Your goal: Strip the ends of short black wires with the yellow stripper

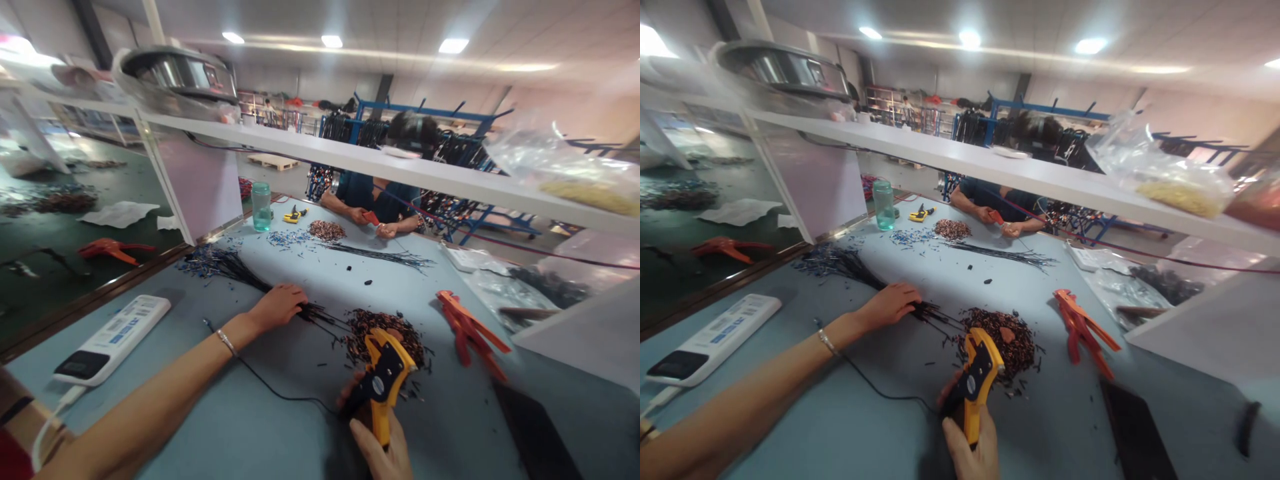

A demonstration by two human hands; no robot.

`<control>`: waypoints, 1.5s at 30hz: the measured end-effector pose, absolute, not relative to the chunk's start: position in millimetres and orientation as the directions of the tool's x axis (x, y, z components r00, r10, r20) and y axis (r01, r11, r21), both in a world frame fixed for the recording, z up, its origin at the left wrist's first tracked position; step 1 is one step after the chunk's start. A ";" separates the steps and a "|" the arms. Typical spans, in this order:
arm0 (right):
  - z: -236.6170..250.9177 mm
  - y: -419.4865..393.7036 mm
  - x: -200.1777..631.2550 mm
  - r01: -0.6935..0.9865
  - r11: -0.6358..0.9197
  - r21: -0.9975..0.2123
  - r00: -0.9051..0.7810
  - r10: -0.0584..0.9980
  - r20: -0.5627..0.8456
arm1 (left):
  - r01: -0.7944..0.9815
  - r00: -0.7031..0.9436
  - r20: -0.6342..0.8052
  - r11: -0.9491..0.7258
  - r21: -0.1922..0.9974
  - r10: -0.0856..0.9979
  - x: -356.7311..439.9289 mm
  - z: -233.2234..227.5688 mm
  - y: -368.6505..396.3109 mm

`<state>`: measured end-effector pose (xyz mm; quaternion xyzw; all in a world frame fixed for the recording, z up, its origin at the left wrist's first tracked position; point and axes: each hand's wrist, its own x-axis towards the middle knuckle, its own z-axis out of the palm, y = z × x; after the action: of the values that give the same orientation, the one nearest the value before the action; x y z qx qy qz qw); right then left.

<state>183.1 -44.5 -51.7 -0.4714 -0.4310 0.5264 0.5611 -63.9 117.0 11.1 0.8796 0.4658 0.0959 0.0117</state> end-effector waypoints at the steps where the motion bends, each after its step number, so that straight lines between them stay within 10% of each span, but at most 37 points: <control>1: -51.0 -44.1 182.5 -0.202 0.003 -0.979 0.068 0.998 -0.011 | 0.814 0.548 0.166 -0.568 0.121 0.820 -66.1 12.2 116.9; 9: -39.5 -42.7 180.4 -0.207 0.026 -0.978 0.035 0.999 0.020 | 0.705 0.652 0.206 -0.684 0.188 0.729 -27.7 9.5 112.1; 31: -63.9 -41.1 186.7 -0.176 0.010 -0.984 0.125 0.992 -0.013 | 0.683 0.726 0.179 -0.727 -0.076 0.664 24.6 -3.8 111.6; 45: -33.7 -46.7 182.0 -0.190 -0.035 -0.981 0.079 0.996 -0.051 | 0.762 0.570 0.174 -0.596 0.254 0.803 -71.9 22.3 63.4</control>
<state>182.0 -46.7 -33.7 -0.4817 -0.4181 0.5345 0.5545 -71.9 63.4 22.3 0.8827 0.4433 0.1366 0.0754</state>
